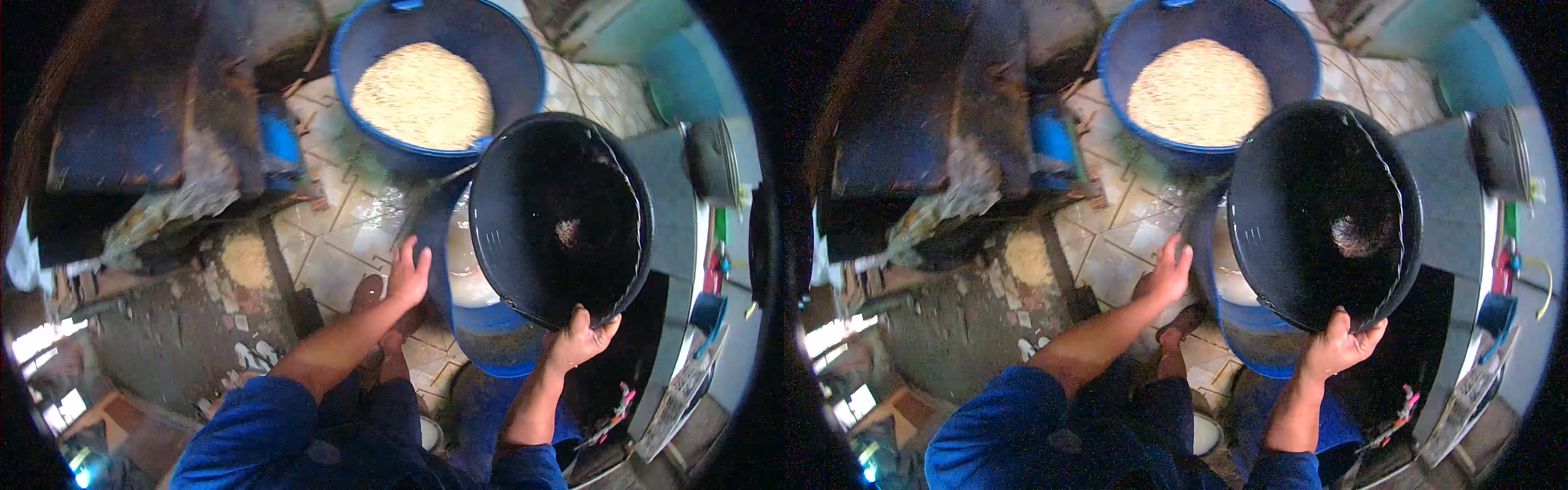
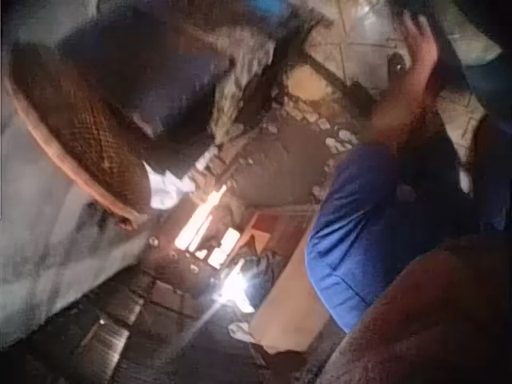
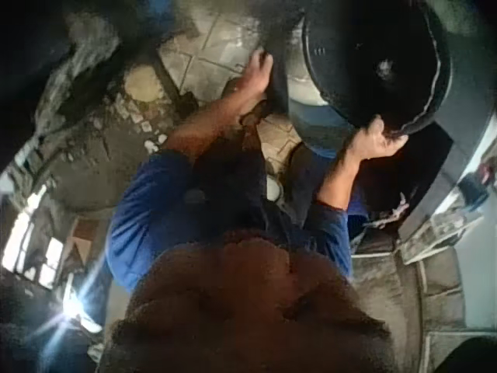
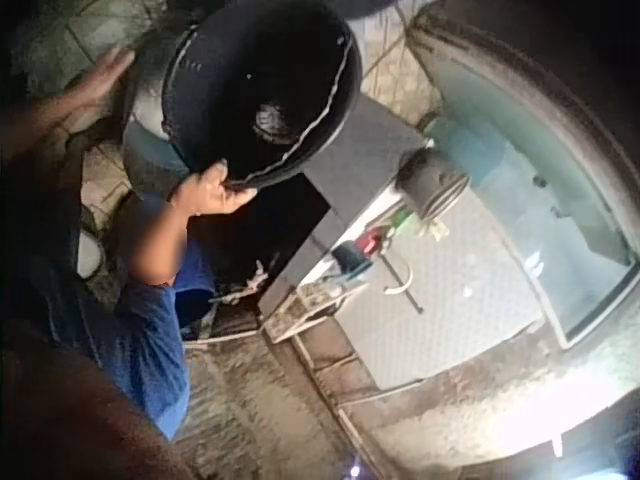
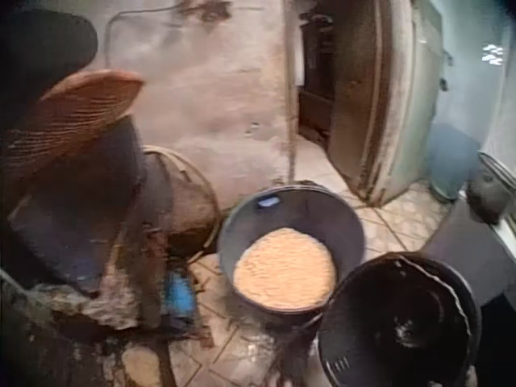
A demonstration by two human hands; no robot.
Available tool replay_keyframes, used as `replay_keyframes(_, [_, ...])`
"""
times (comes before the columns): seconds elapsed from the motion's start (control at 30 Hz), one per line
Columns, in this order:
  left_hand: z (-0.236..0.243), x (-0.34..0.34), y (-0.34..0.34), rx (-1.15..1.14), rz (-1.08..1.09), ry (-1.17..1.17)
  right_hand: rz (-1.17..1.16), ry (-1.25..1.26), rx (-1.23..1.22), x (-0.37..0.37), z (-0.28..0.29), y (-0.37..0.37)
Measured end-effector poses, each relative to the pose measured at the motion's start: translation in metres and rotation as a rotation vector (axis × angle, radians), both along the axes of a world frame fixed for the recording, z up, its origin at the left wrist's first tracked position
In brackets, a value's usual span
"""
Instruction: The person scoops liquid from a large blue barrel using a small black bucket, pours it into another blue barrel, and then empties the remaining liquid from the first large barrel before rinsing it. They then pick up a woven tray containing processed soybeans and submerge it in a large container of water to wash the beans by hand.
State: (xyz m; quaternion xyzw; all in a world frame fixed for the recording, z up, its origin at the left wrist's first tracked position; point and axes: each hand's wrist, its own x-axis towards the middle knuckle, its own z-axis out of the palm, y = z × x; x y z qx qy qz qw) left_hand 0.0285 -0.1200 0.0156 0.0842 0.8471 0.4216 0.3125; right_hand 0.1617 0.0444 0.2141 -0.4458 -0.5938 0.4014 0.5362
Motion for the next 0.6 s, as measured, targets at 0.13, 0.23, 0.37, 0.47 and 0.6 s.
replay_keyframes(0.13, [0.013, -0.026, 0.080, -0.077, -0.070, 0.043, -0.178, -0.307, -0.049, 0.062, -0.056, 0.043])
replay_keyframes(0.23, [-0.007, -0.030, 0.112, -0.175, -0.067, 0.078, -0.128, -0.525, -0.145, 0.063, -0.100, 0.058])
replay_keyframes(0.37, [-0.036, -0.028, 0.113, -0.179, -0.003, 0.193, -0.104, -0.841, -0.210, 0.054, -0.199, 0.071])
replay_keyframes(0.47, [-0.029, -0.026, 0.120, -0.128, 0.005, 0.315, -0.013, -1.003, -0.251, 0.044, -0.268, 0.086])
replay_keyframes(0.6, [-0.035, -0.031, 0.115, -0.179, -0.003, 0.352, 0.081, -1.090, -0.322, 0.014, -0.342, 0.088])
